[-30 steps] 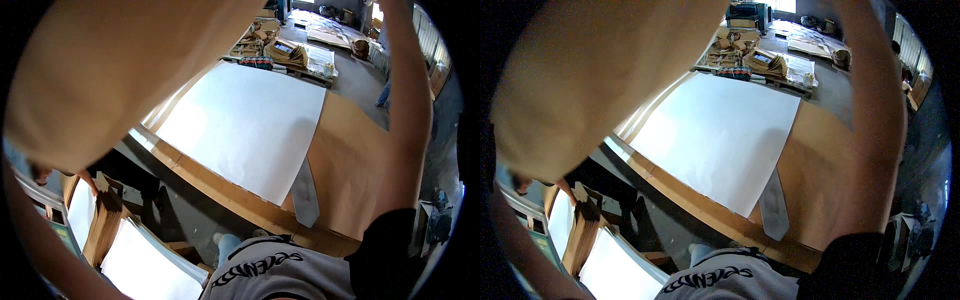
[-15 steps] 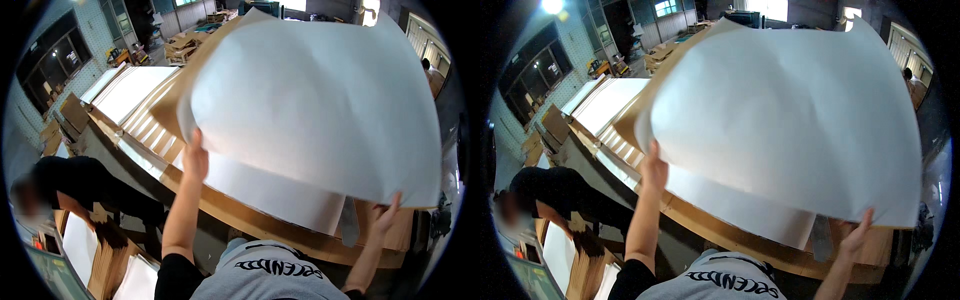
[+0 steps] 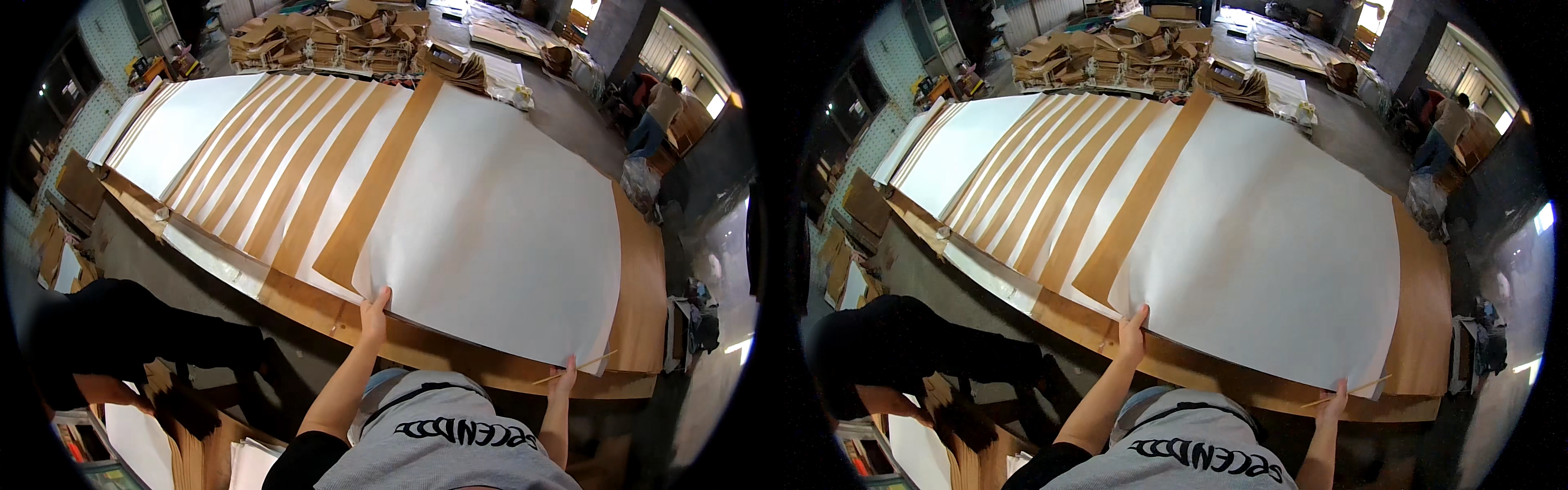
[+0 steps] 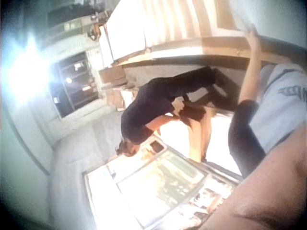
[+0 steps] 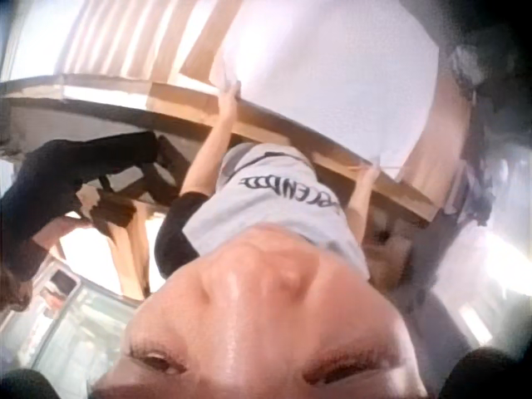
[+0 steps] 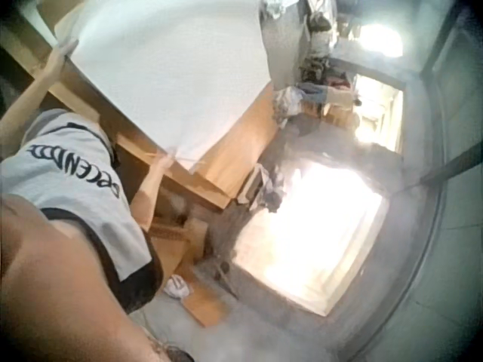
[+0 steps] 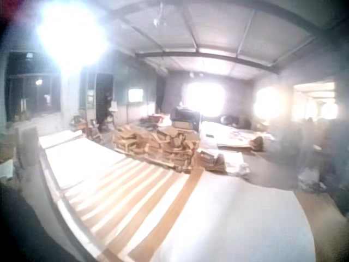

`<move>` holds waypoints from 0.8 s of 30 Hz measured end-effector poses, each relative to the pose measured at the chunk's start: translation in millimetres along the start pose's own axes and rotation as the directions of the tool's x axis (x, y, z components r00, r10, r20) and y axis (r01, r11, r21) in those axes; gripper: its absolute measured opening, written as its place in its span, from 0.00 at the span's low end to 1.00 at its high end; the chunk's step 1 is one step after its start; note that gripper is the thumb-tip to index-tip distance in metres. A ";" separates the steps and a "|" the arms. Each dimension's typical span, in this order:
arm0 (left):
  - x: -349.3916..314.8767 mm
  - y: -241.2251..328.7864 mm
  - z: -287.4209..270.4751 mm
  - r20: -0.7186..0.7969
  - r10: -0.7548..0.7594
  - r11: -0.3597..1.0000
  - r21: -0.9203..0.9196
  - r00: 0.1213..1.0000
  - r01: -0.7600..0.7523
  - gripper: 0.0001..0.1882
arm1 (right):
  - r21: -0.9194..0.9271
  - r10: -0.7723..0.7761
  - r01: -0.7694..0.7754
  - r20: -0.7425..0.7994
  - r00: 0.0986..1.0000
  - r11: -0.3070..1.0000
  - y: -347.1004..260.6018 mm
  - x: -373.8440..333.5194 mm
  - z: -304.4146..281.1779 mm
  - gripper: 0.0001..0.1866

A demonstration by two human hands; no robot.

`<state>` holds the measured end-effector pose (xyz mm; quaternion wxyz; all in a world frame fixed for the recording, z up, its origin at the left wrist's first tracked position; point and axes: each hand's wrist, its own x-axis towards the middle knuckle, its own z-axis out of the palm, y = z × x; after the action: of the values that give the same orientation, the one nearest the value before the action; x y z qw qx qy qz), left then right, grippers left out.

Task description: The person repeatedly picks up large white panels and places them onto a wooden frame structure. They also handle brown cardboard sheets and a thin wooden stick, moving between the workbench and a nearby table with tools and electronics.

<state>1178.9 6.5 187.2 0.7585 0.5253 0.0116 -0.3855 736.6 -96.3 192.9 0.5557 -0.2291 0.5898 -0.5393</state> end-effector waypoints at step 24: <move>-1.7 10.0 -3.9 -0.033 -0.014 0.969 -0.247 0.999 0.005 0.16 | -0.154 0.122 -0.126 -0.035 0.992 0.980 -19.2 -4.7 35.9 0.21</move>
<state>1185.2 12.1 194.0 0.8159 0.4332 0.0750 -0.3755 764.0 -111.9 219.1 0.5610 -0.2281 0.6502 -0.4587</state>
